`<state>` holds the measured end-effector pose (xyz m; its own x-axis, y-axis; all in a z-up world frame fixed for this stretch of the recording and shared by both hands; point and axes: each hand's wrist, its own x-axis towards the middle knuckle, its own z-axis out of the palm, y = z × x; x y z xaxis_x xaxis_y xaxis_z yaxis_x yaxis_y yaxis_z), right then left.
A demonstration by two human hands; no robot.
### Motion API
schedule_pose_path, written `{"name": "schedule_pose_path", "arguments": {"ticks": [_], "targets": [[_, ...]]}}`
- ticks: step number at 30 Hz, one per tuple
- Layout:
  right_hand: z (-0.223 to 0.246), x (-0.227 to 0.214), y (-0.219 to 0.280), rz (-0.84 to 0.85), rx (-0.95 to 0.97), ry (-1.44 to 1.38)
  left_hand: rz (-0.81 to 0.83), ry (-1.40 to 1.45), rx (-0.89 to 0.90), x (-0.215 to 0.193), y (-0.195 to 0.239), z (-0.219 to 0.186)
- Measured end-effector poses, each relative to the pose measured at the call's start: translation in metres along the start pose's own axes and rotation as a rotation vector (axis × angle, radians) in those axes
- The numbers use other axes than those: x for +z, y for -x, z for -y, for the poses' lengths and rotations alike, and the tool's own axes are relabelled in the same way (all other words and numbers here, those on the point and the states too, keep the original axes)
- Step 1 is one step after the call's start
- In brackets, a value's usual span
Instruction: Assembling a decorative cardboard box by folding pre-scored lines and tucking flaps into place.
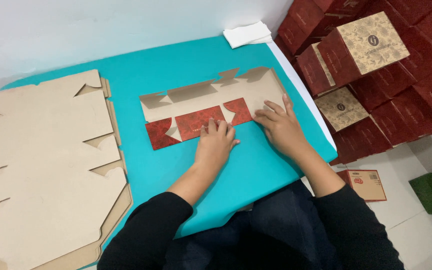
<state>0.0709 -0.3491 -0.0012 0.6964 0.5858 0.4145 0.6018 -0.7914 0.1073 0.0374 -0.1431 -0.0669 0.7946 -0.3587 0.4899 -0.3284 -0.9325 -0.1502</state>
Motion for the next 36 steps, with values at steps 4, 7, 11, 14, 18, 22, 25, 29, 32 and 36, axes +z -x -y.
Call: {"name": "schedule_pose_path", "arguments": {"ticks": [4,7,11,14,18,22,25,29,32,36], "targets": [[-0.031,-0.036,0.010,-0.187,0.167,-0.193,-0.051,0.022,0.049,0.014,-0.001,0.013],[-0.049,-0.043,0.019,-0.047,0.353,-0.365,-0.066,0.068,0.035,-0.003,-0.009,0.016],[-0.042,-0.047,0.016,0.257,0.415,-0.464,-0.101,0.042,0.096,-0.033,-0.027,0.012],[-0.046,-0.043,0.010,0.311,0.377,-0.486,-0.128,0.089,0.168,-0.040,-0.044,0.004],[-0.060,-0.043,0.006,0.344,0.254,-0.587,0.005,0.225,0.075,-0.001,-0.052,-0.007],[-0.069,-0.037,0.013,0.445,0.248,-0.633,-0.121,0.198,0.112,0.014,-0.057,-0.003],[-0.061,-0.035,0.014,0.457,0.203,-0.601,-0.243,0.086,0.166,0.031,-0.058,-0.005],[-0.059,-0.027,0.018,0.313,0.234,-0.621,-0.266,0.062,0.181,0.025,-0.059,-0.005],[-0.069,-0.012,0.023,0.196,0.285,-0.636,-0.261,0.052,0.177,0.021,-0.057,-0.007],[-0.083,-0.008,0.017,0.128,0.280,-0.657,-0.249,0.104,0.180,0.008,-0.053,-0.011]]}}
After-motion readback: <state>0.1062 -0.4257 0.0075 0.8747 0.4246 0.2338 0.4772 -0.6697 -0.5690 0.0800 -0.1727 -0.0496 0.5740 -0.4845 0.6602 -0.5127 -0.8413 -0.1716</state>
